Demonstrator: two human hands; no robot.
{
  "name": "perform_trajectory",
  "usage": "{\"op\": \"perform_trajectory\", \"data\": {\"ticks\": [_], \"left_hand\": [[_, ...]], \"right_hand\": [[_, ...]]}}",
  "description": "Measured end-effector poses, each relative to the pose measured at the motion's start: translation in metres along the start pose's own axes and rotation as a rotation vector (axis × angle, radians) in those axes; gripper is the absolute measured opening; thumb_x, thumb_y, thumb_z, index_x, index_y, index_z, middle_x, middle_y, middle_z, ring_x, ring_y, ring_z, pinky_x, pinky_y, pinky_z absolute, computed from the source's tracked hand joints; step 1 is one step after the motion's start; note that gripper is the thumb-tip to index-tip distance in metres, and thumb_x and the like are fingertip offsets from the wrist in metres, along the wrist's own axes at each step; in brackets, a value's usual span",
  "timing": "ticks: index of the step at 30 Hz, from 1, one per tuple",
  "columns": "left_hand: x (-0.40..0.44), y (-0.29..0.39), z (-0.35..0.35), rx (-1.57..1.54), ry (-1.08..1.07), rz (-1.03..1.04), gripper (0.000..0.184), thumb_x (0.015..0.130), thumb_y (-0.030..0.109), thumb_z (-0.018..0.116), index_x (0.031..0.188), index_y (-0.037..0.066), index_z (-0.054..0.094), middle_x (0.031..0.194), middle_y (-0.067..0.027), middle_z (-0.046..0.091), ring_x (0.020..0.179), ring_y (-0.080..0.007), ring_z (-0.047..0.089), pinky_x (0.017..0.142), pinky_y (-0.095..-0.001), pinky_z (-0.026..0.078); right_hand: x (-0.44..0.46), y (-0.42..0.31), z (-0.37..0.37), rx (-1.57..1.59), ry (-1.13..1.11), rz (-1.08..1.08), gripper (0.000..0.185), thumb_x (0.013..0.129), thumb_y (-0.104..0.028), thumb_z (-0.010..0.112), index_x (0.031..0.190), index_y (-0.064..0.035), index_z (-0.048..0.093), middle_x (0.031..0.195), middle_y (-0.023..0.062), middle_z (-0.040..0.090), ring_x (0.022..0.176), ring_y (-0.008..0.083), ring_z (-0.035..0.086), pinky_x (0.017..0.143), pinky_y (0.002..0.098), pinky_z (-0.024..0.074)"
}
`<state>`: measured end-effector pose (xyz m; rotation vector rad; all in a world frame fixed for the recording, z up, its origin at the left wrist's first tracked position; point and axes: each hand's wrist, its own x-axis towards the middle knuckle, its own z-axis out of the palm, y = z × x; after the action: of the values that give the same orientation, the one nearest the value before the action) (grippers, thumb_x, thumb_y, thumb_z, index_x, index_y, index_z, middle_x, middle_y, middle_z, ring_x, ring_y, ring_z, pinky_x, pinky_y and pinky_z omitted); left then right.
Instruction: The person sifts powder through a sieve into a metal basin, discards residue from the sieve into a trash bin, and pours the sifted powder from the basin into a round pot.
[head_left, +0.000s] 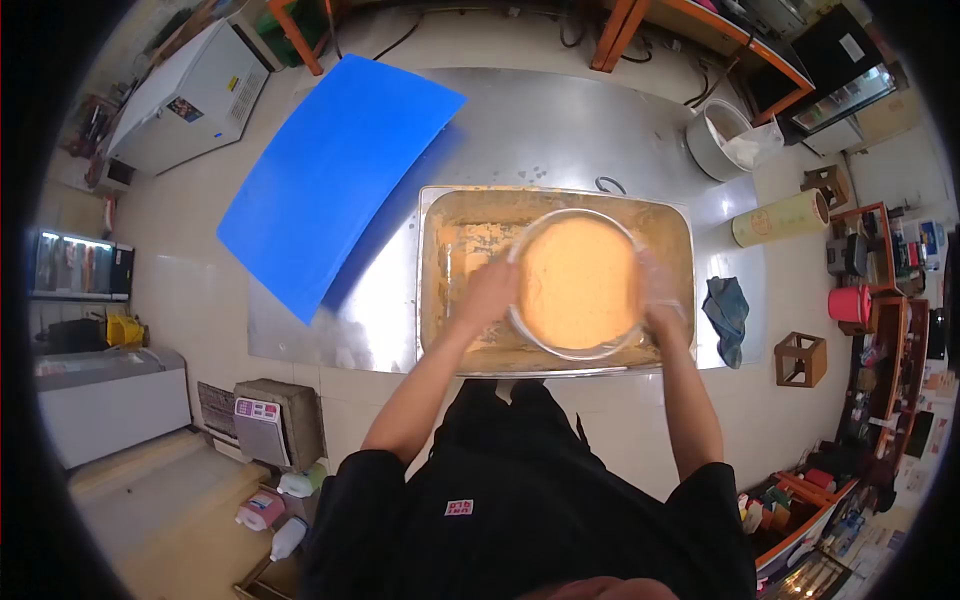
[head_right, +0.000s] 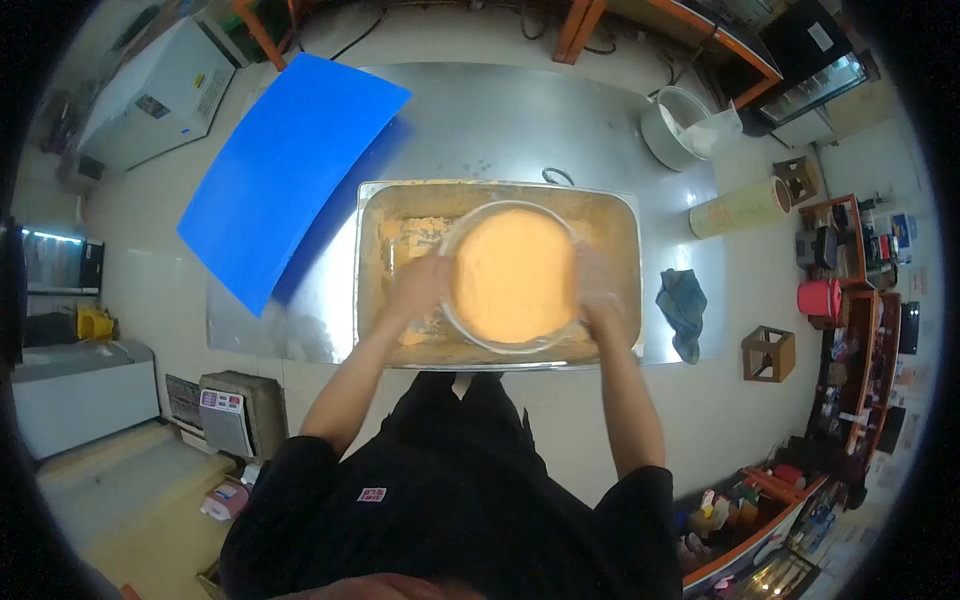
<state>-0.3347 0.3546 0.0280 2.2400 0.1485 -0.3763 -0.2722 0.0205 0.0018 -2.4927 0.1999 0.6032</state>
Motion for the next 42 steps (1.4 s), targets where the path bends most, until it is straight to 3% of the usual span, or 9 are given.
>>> {"op": "perform_trajectory", "data": {"ticks": [3, 6, 8, 11, 17, 22, 31, 36, 42], "left_hand": [[0.0, -0.01, 0.006, 0.053, 0.047, 0.052, 0.038, 0.1, 0.027, 0.036, 0.114, -0.001, 0.058, 0.097, -0.0308, 0.065, 0.095, -0.0477, 0.063, 0.083, -0.0552, 0.049], [0.005, -0.025, 0.027, 0.179, 0.042, 0.244, 0.034, 0.099, 0.024, 0.039, 0.106, -0.001, 0.06, 0.089, -0.0288, 0.065, 0.091, -0.0448, 0.064, 0.08, -0.0535, 0.051], [-0.013, -0.026, 0.022, 0.283, 0.226, 0.364, 0.031, 0.097, 0.022, 0.042, 0.099, -0.005, 0.059, 0.083, -0.0259, 0.064, 0.085, -0.0427, 0.065, 0.078, -0.0513, 0.052], [-0.019, 0.015, -0.021, 0.397, -0.081, 0.069, 0.038, 0.1, 0.025, 0.041, 0.112, -0.008, 0.056, 0.089, -0.0266, 0.066, 0.084, -0.0433, 0.066, 0.076, -0.0512, 0.052], [-0.043, 0.023, 0.021, -0.13, 0.165, 0.039, 0.053, 0.104, 0.031, 0.036, 0.141, -0.008, 0.038, 0.096, -0.0285, 0.067, 0.081, -0.0455, 0.066, 0.073, -0.0521, 0.053], [-0.041, 0.042, 0.039, -0.226, 0.098, 0.025, 0.048, 0.104, 0.032, 0.035, 0.139, -0.001, 0.039, 0.098, -0.0301, 0.066, 0.09, -0.0484, 0.064, 0.078, -0.0566, 0.05], [-0.047, 0.037, 0.04, -0.348, 0.206, 0.034, 0.046, 0.103, 0.034, 0.037, 0.133, -0.001, 0.039, 0.1, -0.0313, 0.065, 0.086, -0.0488, 0.065, 0.073, -0.0568, 0.051], [-0.049, 0.026, 0.009, -0.409, 0.085, -0.08, 0.046, 0.102, 0.034, 0.04, 0.132, -0.001, 0.04, 0.105, -0.0309, 0.065, 0.091, -0.0472, 0.064, 0.078, -0.0548, 0.051], [-0.043, 0.038, 0.038, -0.467, 0.161, 0.025, 0.047, 0.103, 0.035, 0.04, 0.129, -0.003, 0.044, 0.108, -0.0306, 0.064, 0.09, -0.0487, 0.064, 0.077, -0.0549, 0.052]], "right_hand": [[0.029, 0.084, 0.051, -0.324, -0.096, 0.152, 0.061, 0.101, -0.051, 0.034, 0.122, -0.0028, 0.065, 0.12, 0.0225, 0.066, 0.119, 0.031, 0.061, 0.101, 0.0454, 0.045], [0.004, 0.082, 0.011, -0.443, -0.074, -0.172, 0.064, 0.098, -0.054, 0.036, 0.108, -0.0005, 0.07, 0.098, 0.0244, 0.069, 0.093, 0.0319, 0.069, 0.083, 0.047, 0.0505], [-0.043, -0.001, -0.003, -0.198, -0.056, 0.318, 0.058, 0.099, -0.05, 0.039, 0.112, -0.0017, 0.069, 0.097, 0.0202, 0.072, 0.09, 0.0304, 0.069, 0.082, 0.0461, 0.0506], [-0.026, 0.012, 0.014, -0.176, 0.029, 0.224, 0.057, 0.1, -0.048, 0.038, 0.116, -0.0018, 0.066, 0.102, 0.0194, 0.069, 0.095, 0.0297, 0.066, 0.086, 0.0448, 0.049], [-0.02, 0.03, -0.002, 0.074, 0.124, -0.056, 0.054, 0.103, -0.046, 0.035, 0.123, -0.002, 0.06, 0.113, 0.0179, 0.065, 0.106, 0.0282, 0.062, 0.093, 0.0421, 0.0458], [-0.028, -0.008, -0.033, 0.655, -0.048, -0.038, 0.053, 0.105, -0.044, 0.033, 0.128, -0.0022, 0.055, 0.122, 0.0167, 0.061, 0.115, 0.0269, 0.057, 0.1, 0.0399, 0.0432], [-0.018, -0.024, -0.039, 0.847, -0.094, -0.053, 0.051, 0.108, -0.041, 0.03, 0.139, -0.0025, 0.046, 0.138, 0.0144, 0.054, 0.13, 0.0246, 0.05, 0.111, 0.036, 0.0384], [0.004, -0.008, -0.012, 0.329, 0.119, -0.276, 0.056, 0.108, -0.044, 0.028, 0.14, -0.0023, 0.046, 0.134, 0.0128, 0.057, 0.121, 0.0224, 0.057, 0.102, 0.035, 0.0465], [-0.001, -0.04, -0.034, 0.474, 0.043, -0.122, 0.054, 0.108, -0.041, 0.028, 0.141, -0.0011, 0.046, 0.134, 0.0127, 0.057, 0.122, 0.023, 0.055, 0.104, 0.0352, 0.0425]]}}
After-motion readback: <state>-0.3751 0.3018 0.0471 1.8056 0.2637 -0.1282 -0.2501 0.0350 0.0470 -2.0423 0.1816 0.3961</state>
